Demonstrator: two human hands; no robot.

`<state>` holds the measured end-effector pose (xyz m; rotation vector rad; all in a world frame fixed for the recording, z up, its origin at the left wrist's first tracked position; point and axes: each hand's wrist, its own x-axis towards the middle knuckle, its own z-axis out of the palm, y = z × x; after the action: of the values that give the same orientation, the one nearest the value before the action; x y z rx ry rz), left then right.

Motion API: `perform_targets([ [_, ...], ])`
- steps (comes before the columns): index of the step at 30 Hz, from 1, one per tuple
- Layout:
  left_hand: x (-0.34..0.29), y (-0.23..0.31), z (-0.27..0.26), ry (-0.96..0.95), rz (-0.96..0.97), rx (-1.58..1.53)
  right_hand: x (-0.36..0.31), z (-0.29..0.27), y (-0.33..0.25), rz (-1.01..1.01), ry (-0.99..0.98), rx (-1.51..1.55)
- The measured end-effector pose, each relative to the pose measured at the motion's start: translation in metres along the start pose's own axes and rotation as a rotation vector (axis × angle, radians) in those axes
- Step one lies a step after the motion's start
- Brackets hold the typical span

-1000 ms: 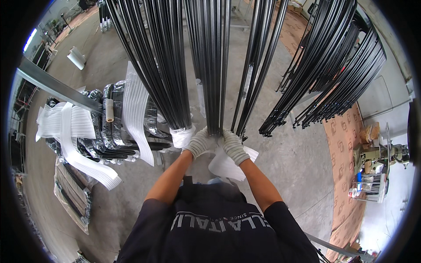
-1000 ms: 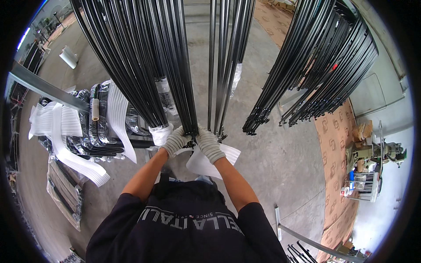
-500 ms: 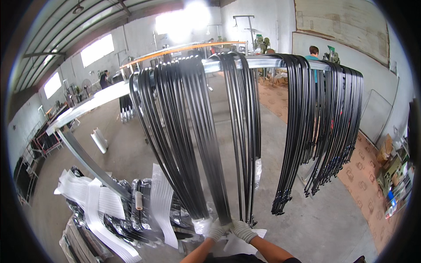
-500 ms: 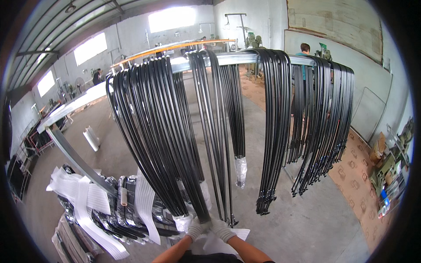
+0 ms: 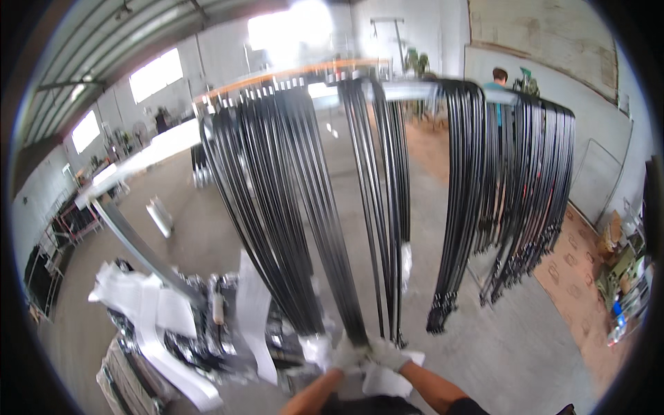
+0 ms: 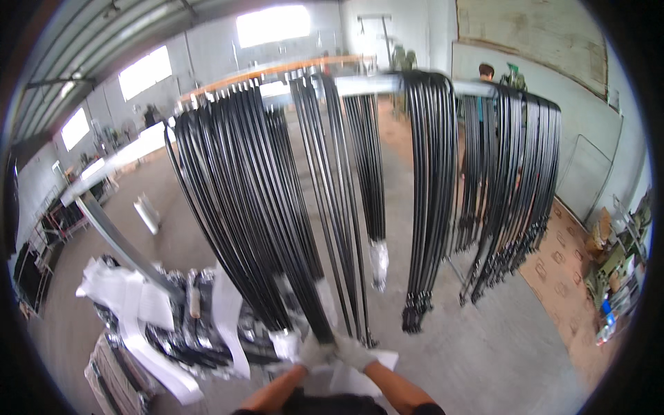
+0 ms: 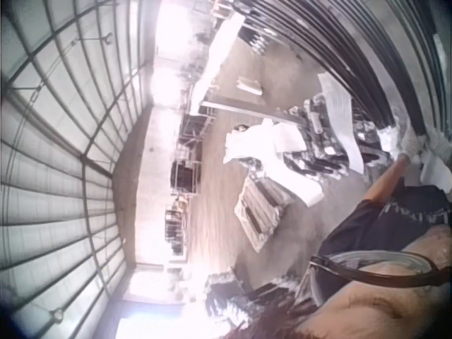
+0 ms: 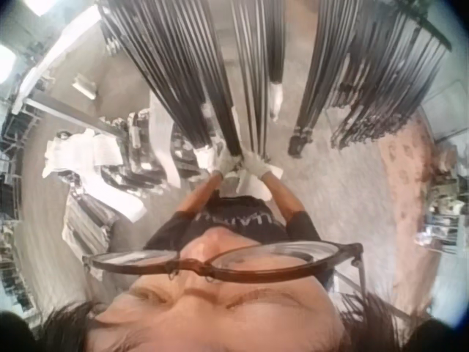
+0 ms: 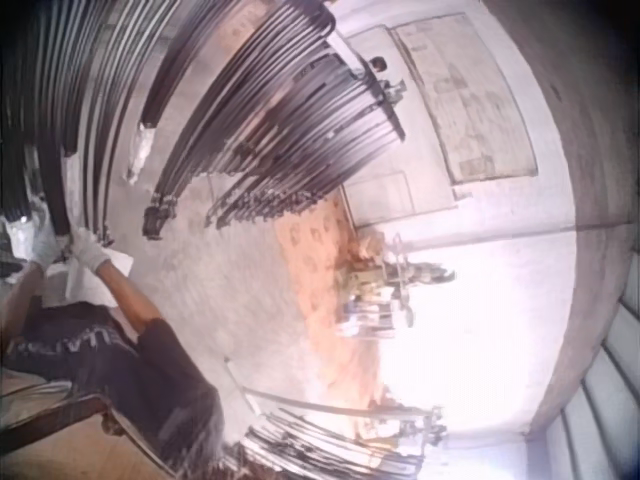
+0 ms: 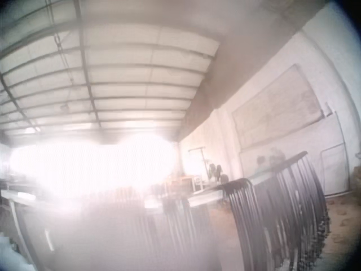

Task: The person secures groups of black metal tubes on a hanging rack by wrapping them with white foam padding and then sealing the padding with clear plastic wrap.

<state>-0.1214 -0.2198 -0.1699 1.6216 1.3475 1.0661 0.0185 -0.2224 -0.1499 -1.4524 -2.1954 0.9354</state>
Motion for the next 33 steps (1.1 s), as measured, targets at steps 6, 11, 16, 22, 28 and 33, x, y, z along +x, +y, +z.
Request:
perform_targets([
  [6,0.004,0.01,-0.014,-0.229,-0.249,0.144,0.022,-0.004,0.033,-0.217,-0.085,0.278],
  [11,0.023,-0.026,-0.014,-0.502,-0.262,0.648,0.041,0.024,0.087,-0.097,-0.186,0.473],
  [16,0.013,-0.017,-0.028,-0.477,-0.195,0.609,0.023,-0.017,0.035,-0.129,-0.179,0.213],
  [22,0.027,0.006,-0.038,-0.471,0.134,0.953,0.027,-0.015,0.047,-0.229,-0.198,0.283],
  [28,0.026,0.035,-0.039,-0.424,0.328,1.24,0.031,-0.03,0.029,-0.211,-0.157,0.158],
  [33,0.015,0.026,-0.027,-0.17,0.017,0.861,0.039,-0.01,0.057,-0.203,-0.2,0.246],
])
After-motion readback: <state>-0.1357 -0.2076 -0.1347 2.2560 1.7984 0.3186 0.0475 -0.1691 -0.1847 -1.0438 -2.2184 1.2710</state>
